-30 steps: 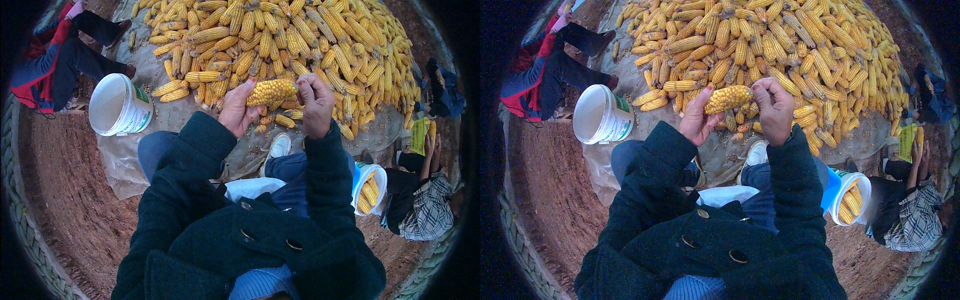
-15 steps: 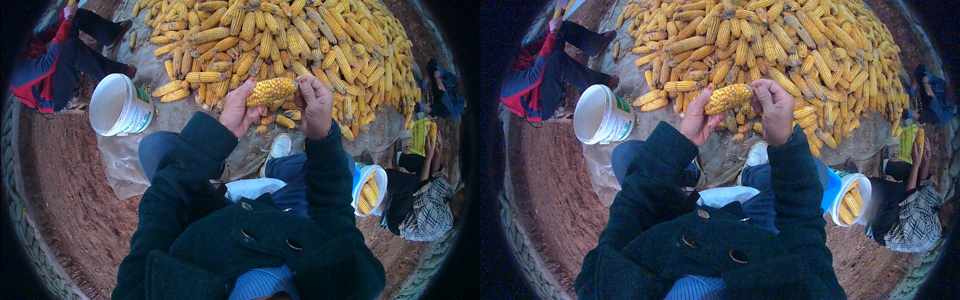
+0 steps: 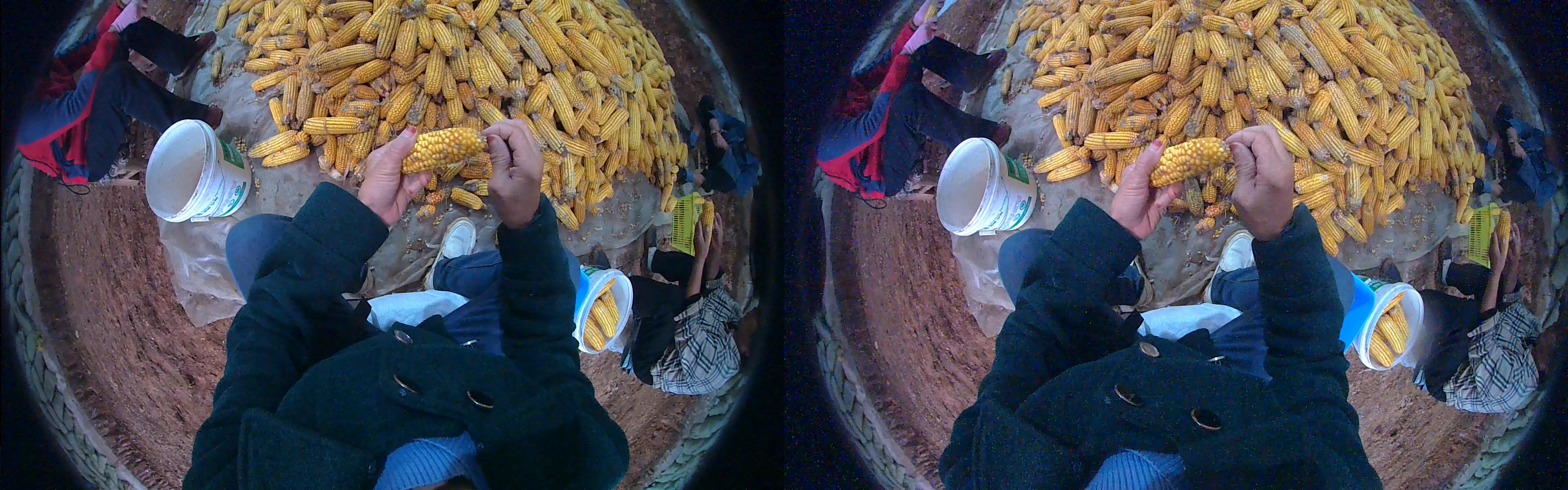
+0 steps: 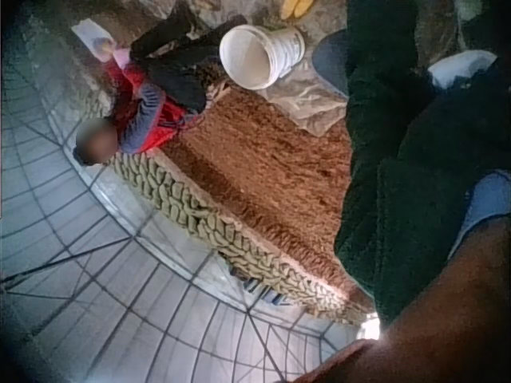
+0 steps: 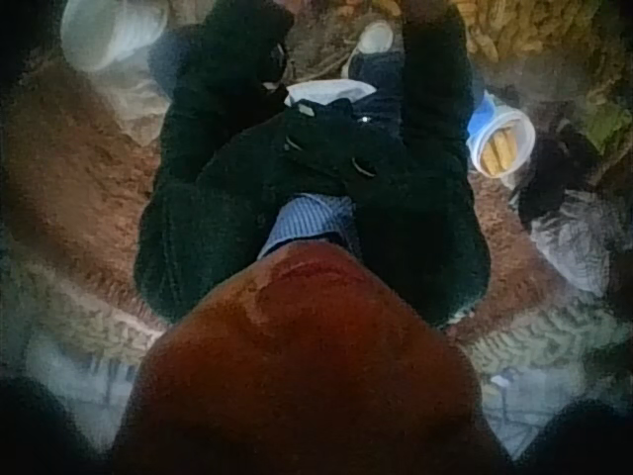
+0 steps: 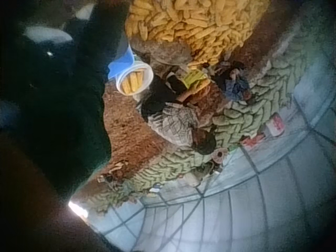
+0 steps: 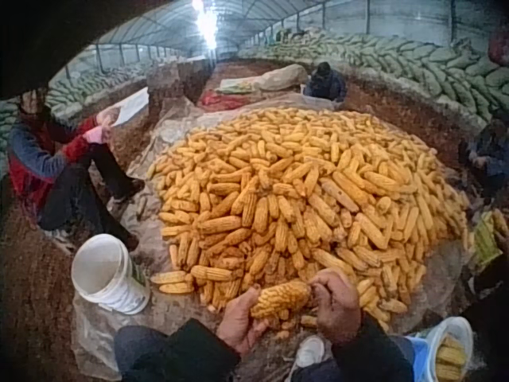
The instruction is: The person sits on the ground and shucks corn cobs by hand, removing kernels from the cob and placing them into a nearby bucket. The person handles multiple corn cobs one at a time, rotating them to remove kernels.
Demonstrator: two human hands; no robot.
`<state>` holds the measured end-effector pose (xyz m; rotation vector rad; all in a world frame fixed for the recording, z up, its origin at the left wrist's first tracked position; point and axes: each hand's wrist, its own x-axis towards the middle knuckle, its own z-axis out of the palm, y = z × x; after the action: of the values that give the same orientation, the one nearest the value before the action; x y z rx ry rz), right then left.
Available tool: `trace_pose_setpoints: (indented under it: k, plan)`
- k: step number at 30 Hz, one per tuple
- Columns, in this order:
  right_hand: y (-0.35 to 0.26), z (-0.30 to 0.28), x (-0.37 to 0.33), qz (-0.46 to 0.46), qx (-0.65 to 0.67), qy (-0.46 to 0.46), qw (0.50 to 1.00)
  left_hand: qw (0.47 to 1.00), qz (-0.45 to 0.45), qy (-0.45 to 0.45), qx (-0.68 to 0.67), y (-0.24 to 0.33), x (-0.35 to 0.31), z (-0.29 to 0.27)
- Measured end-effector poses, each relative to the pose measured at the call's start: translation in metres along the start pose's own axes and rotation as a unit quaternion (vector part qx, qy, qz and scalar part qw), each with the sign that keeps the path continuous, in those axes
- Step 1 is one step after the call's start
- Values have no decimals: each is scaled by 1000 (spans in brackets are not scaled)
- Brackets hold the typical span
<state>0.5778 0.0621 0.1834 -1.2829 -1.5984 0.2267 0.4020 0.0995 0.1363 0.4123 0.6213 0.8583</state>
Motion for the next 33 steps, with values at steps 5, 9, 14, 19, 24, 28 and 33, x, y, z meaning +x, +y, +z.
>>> trace_pose_setpoints:
  k: [5, 9, 14, 19, 24, 28, 33]
  plan:
    - [-1, 3, -3, 32, -8, 8, 999, 1000, -4, -19, 5, 0, 1, -2]
    - [0, 4, -7, 143, 72, 3, 987, 1000, 0, 8, 3, -3, 2, -2]
    - [2, 2, -1, 44, 26, -1, 999, 1000, 12, 20, 11, -2, 3, -4]
    - [0, -2, 3, -32, -34, -3, 999, 999, 26, 38, 10, -3, 3, -1]
    - [-1, 0, -2, 23, -35, 4, 999, 999, 25, 43, 16, -3, 3, -1]
    - [4, 3, -8, 78, 13, 24, 997, 999, -6, 16, 32, 2, 0, -3]
    - [11, 2, -11, 289, 311, 30, 905, 998, 25, 23, -51, -1, 2, 0]
